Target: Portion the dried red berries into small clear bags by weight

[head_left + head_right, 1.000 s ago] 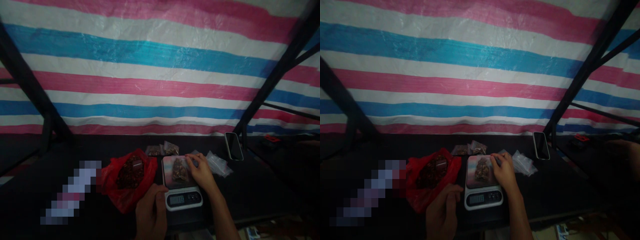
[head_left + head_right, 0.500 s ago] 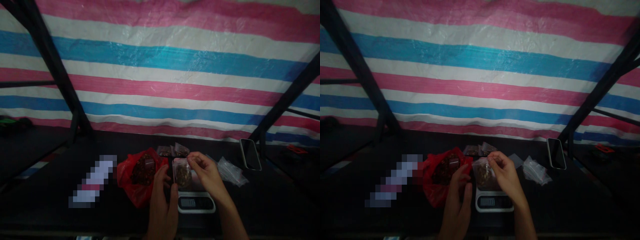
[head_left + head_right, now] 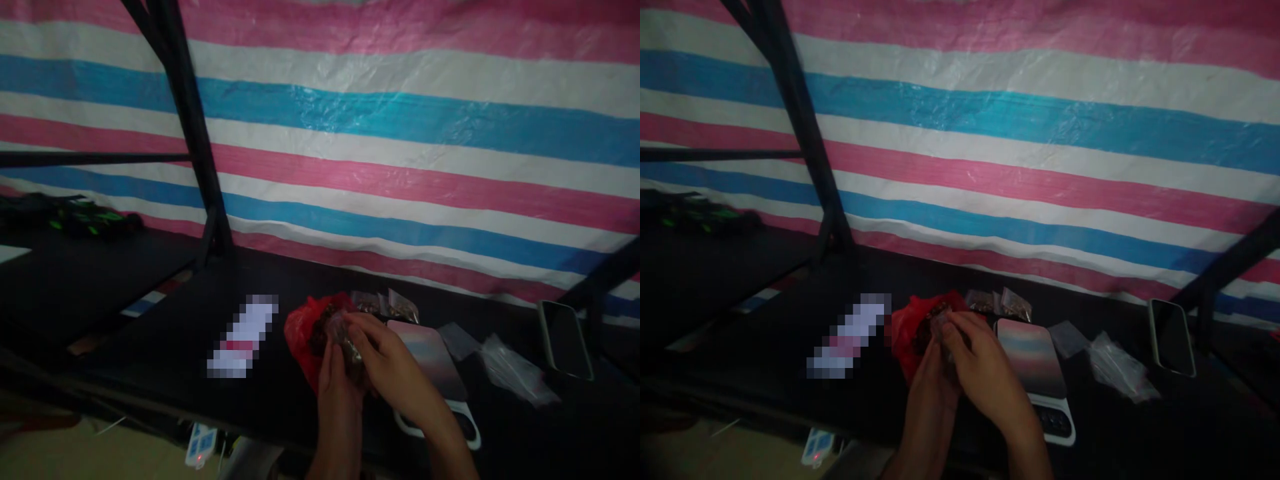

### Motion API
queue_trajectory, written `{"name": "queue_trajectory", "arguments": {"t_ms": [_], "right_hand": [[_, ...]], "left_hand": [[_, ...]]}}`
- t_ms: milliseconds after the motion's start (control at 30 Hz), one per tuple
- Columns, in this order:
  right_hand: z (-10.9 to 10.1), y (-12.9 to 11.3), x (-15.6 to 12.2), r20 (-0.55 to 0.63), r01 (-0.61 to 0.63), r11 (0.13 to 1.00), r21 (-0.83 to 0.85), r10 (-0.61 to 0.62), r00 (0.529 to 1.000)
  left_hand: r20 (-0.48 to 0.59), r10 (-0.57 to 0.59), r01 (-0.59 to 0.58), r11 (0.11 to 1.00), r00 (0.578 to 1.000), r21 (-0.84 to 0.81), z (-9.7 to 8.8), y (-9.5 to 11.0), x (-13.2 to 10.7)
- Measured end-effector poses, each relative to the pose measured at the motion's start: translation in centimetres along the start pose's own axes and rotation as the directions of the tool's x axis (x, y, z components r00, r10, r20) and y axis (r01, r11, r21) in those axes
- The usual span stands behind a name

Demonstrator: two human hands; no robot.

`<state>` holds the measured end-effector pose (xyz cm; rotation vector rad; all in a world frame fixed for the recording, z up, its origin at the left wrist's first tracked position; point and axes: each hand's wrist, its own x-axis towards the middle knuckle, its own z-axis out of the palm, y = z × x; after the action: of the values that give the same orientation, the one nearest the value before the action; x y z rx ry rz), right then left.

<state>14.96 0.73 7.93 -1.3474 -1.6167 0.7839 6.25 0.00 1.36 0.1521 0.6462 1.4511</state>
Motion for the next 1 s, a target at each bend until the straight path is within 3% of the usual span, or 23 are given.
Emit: {"name": "queue_trajectory", "arguments": {"t_ms": [267,467,600,833,1000], "right_hand": [[1.4,0.2,1.5,0.09,0.026,0.989,-0.148,-0.013,0.996],[1.0,0.4,1.2,0.037,0.031,0.995,-0.099,-0.027,0.999],[0.4,1.0,0.9,0.063,0.02,0.998,-0.067,-0.015,0.998],[-0.1,1.6,0.3,0.084,-0.089,0.987,0.13,0.078,0.993],[-0.8,1.3,0.4,-0.049,-0.004,0.991,0.136,0.011,0.999]], "left_hand": [[-0.041,-0.148,0.15,0.988,0.988,0.029,0.5,1.3,-0.6],[0.003,-0.159,0.158,0.982,0.987,0.101,0.2,1.2,-0.3],[-0.01,-0.172,0.173,0.983,0.985,0.068,0.6,1.2,-0.6],[-0.009,-0.097,0.097,0.988,0.995,0.116,0.2,-0.1,-0.3],[-0.061,-0.015,0.03,0.967,0.998,0.252,-0.4,-1.6,0.4]]}}
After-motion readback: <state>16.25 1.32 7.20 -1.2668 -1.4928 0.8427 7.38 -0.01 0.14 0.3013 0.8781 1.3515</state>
